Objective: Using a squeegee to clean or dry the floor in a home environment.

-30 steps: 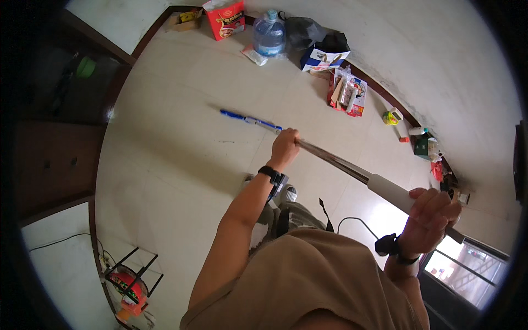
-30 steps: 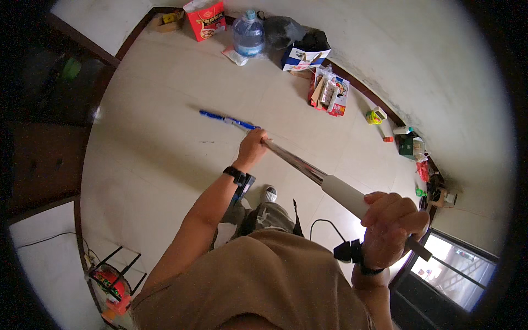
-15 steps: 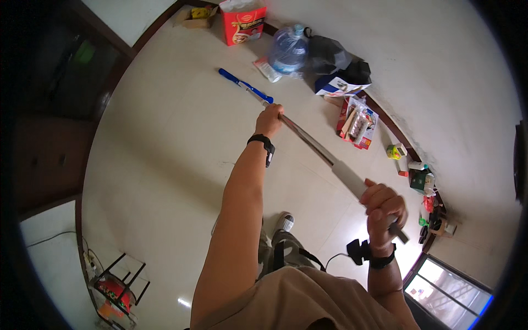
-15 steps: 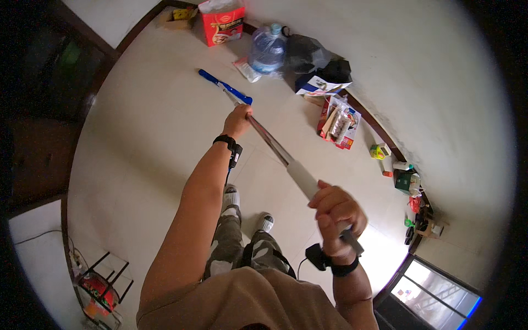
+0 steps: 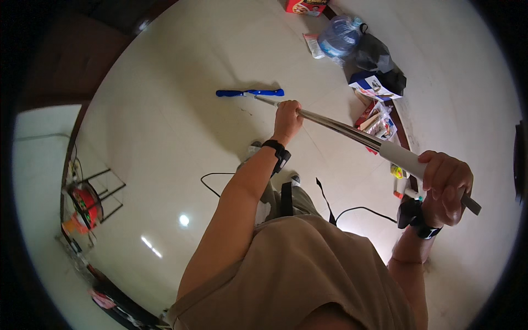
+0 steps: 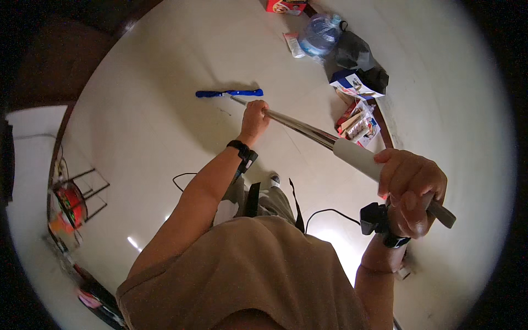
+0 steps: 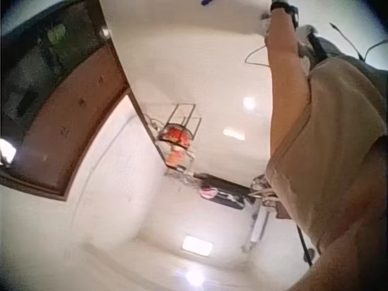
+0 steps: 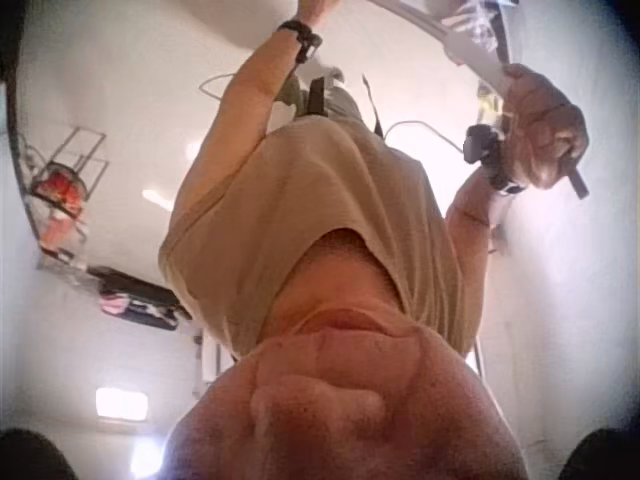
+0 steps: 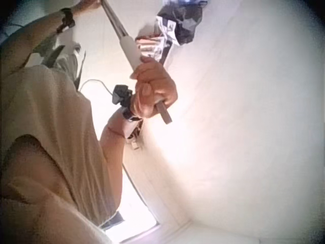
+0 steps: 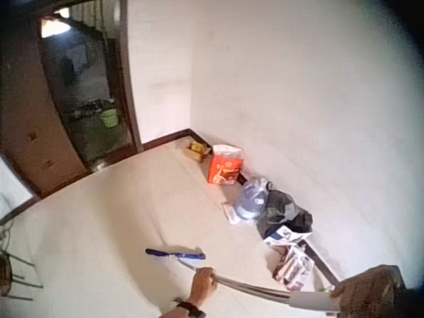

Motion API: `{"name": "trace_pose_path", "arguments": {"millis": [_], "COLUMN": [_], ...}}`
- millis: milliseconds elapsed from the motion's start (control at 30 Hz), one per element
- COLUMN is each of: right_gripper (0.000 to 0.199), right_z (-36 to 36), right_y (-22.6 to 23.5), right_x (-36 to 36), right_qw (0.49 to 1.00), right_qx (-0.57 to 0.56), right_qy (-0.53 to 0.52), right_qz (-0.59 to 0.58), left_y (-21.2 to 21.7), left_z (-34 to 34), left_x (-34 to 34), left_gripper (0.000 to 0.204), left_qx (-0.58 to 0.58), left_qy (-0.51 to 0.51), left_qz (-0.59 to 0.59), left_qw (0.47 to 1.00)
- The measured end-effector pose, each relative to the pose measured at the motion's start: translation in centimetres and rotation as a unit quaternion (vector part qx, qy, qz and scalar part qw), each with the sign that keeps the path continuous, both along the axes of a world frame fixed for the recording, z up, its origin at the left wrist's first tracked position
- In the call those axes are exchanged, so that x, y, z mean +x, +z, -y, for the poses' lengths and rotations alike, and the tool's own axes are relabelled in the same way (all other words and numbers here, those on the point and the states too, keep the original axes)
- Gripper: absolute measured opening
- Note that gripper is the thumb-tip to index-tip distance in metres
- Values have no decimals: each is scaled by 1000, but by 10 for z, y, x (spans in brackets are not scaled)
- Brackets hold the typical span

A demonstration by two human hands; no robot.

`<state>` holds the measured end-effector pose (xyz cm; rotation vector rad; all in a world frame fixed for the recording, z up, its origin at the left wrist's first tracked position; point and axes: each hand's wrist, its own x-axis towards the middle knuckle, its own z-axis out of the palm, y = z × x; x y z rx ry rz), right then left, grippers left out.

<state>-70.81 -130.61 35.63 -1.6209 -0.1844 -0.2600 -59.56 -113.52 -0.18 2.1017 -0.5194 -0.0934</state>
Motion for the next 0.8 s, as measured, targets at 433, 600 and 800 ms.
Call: {"name": "trace_pose_path", "arguments": {"millis": [433, 600, 800], "right_gripper": [22, 23, 38], "right_z": [-1, -16, -104], "right_y": [35, 29, 6], "right_x": [-122, -126, -100], "right_qw": [993, 973, 994], "right_qx": [-9, -5, 19], "right_qy": [109, 231, -48], "right_qz": [-54, 17, 95], "left_y": [27, 35, 23], "left_z": [-26, -51, -112], "left_x": [-207, -196, -130], "left_gripper": [18, 11, 10], "left_qx": [-48, -26, -90], "left_qy": [17, -15, 206], "left_qz": [-41, -51, 8], "left_qw": [998, 998, 974]}}
